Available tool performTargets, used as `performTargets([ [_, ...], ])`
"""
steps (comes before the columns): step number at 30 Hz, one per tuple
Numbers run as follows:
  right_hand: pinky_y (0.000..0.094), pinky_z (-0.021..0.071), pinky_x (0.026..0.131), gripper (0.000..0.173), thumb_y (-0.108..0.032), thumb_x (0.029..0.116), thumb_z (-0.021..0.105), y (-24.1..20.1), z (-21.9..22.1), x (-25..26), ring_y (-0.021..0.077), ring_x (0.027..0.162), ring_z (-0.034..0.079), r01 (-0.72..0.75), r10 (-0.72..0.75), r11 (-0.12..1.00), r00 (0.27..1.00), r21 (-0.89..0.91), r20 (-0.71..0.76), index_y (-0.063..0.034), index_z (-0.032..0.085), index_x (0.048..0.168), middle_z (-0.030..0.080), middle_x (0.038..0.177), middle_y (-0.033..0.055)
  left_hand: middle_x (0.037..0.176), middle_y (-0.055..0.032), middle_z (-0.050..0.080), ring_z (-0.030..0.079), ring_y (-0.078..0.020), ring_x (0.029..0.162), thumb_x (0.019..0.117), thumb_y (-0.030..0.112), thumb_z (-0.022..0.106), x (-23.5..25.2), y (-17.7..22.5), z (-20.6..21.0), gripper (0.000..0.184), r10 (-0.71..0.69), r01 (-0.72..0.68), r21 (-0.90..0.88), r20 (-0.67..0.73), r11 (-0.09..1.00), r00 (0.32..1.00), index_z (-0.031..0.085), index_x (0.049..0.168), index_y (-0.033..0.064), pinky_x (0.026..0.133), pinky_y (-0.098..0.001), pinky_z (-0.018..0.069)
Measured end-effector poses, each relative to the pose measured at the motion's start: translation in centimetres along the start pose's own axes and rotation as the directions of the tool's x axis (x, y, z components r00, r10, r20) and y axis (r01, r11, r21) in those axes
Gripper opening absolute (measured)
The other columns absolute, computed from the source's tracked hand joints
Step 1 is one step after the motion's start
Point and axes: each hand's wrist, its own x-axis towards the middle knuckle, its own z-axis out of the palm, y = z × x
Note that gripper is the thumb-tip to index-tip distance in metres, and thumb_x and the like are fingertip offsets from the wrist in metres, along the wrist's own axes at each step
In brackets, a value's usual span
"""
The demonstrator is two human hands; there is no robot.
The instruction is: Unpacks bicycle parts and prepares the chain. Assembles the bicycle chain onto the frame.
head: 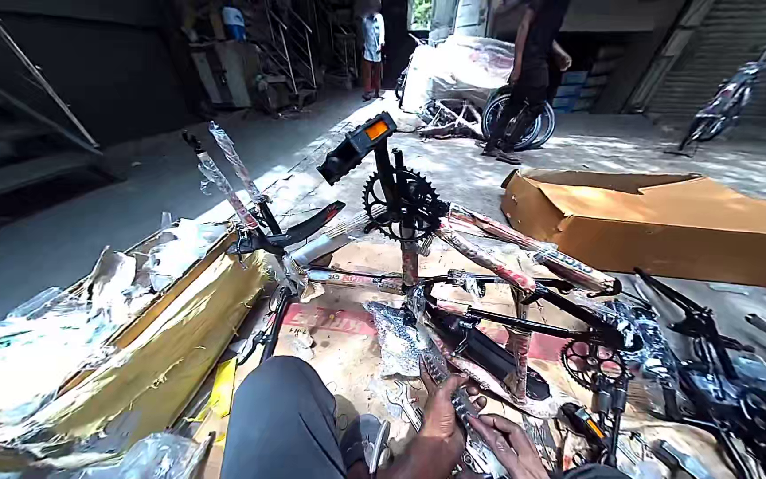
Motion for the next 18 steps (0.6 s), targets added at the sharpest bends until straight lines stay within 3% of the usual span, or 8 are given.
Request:
performTargets([
  [2, 0.0380, 0.0521, 0.100, 0.026, -0.030, 0.0980, 0.067, 0.2, 1.0, 0.8, 0.0229, 0.113, 0.065, 0.031, -0.041, 0.995, 0.993, -0.091, -0.113, -0.0165, 0.079, 0.117, 0.072, 0.118, 0.0095, 0.091, -0.0173, 0.063, 0.065, -0.0268, 0.068, 0.0977, 0.006, 0.060, -0.3, 0.3, 0.3, 0.065, -0.011, 0.011, -0.041, 0.016, 0.999, 1.000, 0.030, 0.155, 0.0165, 0.060, -0.0395, 0.0584],
  [3, 0.0350, 0.0533, 0.098, 0.024, -0.026, 0.1017, 0.062, 0.2, 1.1, 1.3, 0.0200, 0.109, 0.067, 0.032, -0.048, 0.994, 0.987, -0.107, -0.152, -0.0156, 0.081, 0.112, 0.075, 0.114, 0.0062, 0.091, -0.0174, 0.065, 0.065, -0.0266, 0.066, 0.0979, 0.008, 0.062, -0.3, 0.4, 0.5, 0.056, -0.003, 0.004, -0.060, 0.010, 0.998, 1.000, 0.039, 0.149, 0.0129, 0.058, -0.0396, 0.0582],
  [6, 0.0311, 0.0545, 0.099, 0.030, -0.023, 0.1058, 0.053, 0.2, 0.8, 2.3, 0.0167, 0.106, 0.071, 0.037, -0.065, 0.990, 0.977, -0.136, -0.202, -0.0080, 0.079, 0.110, 0.078, 0.109, 0.0053, 0.097, -0.0145, 0.058, 0.058, -0.0215, 0.060, 0.0930, 0.001, 0.064, 0.6, 0.9, 0.3, 0.085, 0.035, -0.035, 0.018, -0.015, 0.999, 0.999, 0.018, 0.160, 0.0267, 0.052, -0.0360, 0.0532],
  [8, 0.0302, 0.0564, 0.091, 0.031, -0.023, 0.1042, 0.053, 0.2, 1.1, 2.6, 0.0165, 0.096, 0.073, 0.036, -0.091, 0.972, 0.969, -0.234, -0.228, -0.0078, 0.080, 0.104, 0.079, 0.100, 0.0044, 0.087, -0.0133, 0.056, 0.056, -0.0214, 0.057, 0.0858, -0.007, 0.060, 0.4, 1.1, 0.4, 0.083, 0.018, -0.015, 0.038, -0.074, 0.999, 0.997, 0.024, 0.156, 0.0184, 0.050, -0.0360, 0.0515],
  [11, 0.0331, 0.0593, 0.075, 0.029, -0.023, 0.1015, 0.053, 1.0, 1.4, 3.5, 0.0150, 0.081, 0.073, -0.065, -0.029, 0.952, 0.953, -0.298, -0.301, -0.0100, 0.077, 0.092, 0.076, 0.086, 0.0020, 0.077, -0.0151, 0.056, 0.056, -0.0236, 0.056, 0.0838, -0.008, 0.057, 0.4, 1.1, 0.5, 0.043, -0.035, 0.035, -0.007, -0.081, 0.999, 0.996, 0.046, 0.125, 0.0019, 0.052, -0.0383, 0.0537],
  [14, 0.0478, 0.0528, 0.057, 0.032, -0.027, 0.1002, 0.050, 4.1, 1.1, 4.7, 0.0199, 0.061, 0.067, -0.359, 0.269, 0.916, 0.882, -0.182, -0.386, -0.0102, 0.075, 0.087, 0.068, 0.068, 0.0035, 0.066, -0.0120, 0.057, 0.058, -0.0209, 0.052, 0.0931, 0.001, 0.052, -0.5, 0.5, 0.5, 0.004, -0.135, 0.135, 0.008, 0.024, 0.991, 0.991, 0.054, 0.095, -0.0010, 0.051, -0.0343, 0.0545],
  [16, 0.0521, 0.0513, 0.060, 0.034, -0.030, 0.1017, 0.050, 5.7, 0.4, 5.1, 0.0245, 0.064, 0.067, -0.428, 0.336, 0.880, 0.868, -0.208, -0.365, -0.0101, 0.073, 0.088, 0.067, 0.068, 0.0063, 0.065, -0.0102, 0.057, 0.058, -0.0200, 0.054, 0.0958, 0.005, 0.048, -1.1, 0.1, 0.7, 0.009, -0.197, 0.196, 0.019, 0.119, 0.980, 0.973, 0.053, 0.090, 0.0008, 0.055, -0.0337, 0.0546],
  [18, 0.0494, 0.0521, 0.061, 0.035, -0.032, 0.1032, 0.049, 5.7, -0.1, 5.0, 0.0222, 0.065, 0.067, -0.430, 0.345, 0.876, 0.875, -0.218, -0.341, -0.0111, 0.073, 0.088, 0.066, 0.068, 0.0048, 0.066, -0.0107, 0.058, 0.059, -0.0209, 0.054, 0.1009, 0.014, 0.045, -1.1, 0.2, 0.5, 0.018, -0.226, 0.230, -0.015, 0.122, 0.973, 0.966, 0.055, 0.094, 0.0006, 0.054, -0.0343, 0.0553],
])
